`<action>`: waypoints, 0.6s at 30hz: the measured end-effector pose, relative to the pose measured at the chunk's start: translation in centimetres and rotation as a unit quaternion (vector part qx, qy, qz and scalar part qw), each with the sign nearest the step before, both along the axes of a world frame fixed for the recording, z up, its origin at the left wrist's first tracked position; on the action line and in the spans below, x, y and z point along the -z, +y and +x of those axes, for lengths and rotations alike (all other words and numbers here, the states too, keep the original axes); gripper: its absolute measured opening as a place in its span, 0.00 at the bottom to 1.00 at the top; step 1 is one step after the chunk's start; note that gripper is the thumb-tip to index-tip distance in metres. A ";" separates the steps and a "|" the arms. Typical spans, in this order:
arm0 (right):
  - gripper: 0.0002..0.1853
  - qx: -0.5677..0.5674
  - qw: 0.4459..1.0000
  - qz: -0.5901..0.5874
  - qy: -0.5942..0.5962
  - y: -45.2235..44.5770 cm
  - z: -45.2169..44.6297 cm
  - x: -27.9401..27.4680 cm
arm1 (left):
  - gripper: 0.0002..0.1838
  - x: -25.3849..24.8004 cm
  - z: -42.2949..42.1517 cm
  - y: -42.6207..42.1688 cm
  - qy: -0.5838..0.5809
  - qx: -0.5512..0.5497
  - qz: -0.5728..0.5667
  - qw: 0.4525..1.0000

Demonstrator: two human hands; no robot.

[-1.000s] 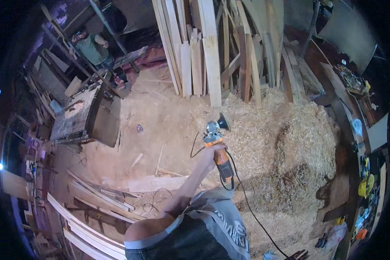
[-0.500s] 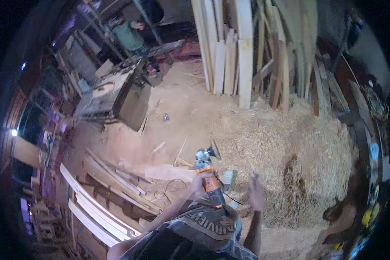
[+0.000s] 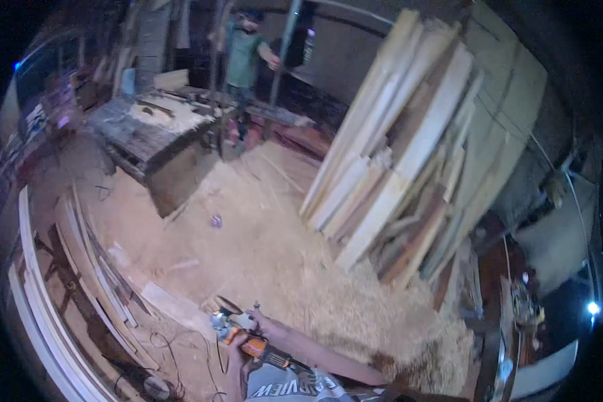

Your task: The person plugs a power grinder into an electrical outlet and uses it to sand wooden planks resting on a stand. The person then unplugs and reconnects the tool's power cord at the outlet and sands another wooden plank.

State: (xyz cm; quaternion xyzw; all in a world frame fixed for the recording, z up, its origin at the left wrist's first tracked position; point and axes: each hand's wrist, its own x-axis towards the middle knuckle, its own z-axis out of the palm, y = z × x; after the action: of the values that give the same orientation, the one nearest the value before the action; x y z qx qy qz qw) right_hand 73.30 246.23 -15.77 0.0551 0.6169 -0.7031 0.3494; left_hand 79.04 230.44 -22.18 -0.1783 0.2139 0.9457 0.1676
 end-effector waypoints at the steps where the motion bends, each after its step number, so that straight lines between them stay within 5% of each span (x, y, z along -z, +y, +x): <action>1: 0.42 0.001 0.996 -0.029 -0.086 0.0 -3.1 -2.9 | 0.20 -4.2 -2.0 1.0 -0.007 -0.038 -0.022 0.999; 4: 0.42 -0.149 0.985 0.083 -0.021 0.1 -11.4 -8.5 | 0.20 -3.4 -9.9 1.0 0.011 -0.031 -0.062 0.998; 7: 0.37 -0.243 0.970 0.006 0.002 1.7 -17.4 -5.4 | 0.19 -4.4 -13.0 -0.6 0.038 -0.023 -0.099 0.994; 11: 0.28 -0.362 0.927 0.001 0.094 4.7 -23.3 -5.8 | 0.20 -5.1 -13.4 2.6 0.007 -0.115 -0.174 0.978; 12: 0.28 -0.354 0.929 -0.025 0.102 5.1 -25.1 -5.1 | 0.21 -4.3 -13.0 3.2 0.016 -0.210 -0.177 0.961; 14: 0.25 -0.370 0.926 -0.070 0.004 6.7 -27.8 -3.9 | 0.21 -3.1 -11.4 3.7 0.011 -0.333 -0.181 0.925; 17: 0.23 -0.319 0.861 0.203 0.340 13.5 -37.7 0.1 | 0.20 -1.5 -8.4 6.2 -0.087 -0.405 -0.192 0.890; 18: 0.22 -0.239 0.863 0.169 0.411 16.2 -46.4 7.2 | 0.19 -1.1 -8.9 7.5 -0.116 -0.417 -0.191 0.881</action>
State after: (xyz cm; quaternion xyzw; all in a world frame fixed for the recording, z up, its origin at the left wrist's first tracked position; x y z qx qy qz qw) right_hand 26.88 262.42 -22.93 -0.3300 0.8082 -0.4417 0.2071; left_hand 70.15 237.89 -21.07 -0.3876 0.2756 0.8416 -0.2559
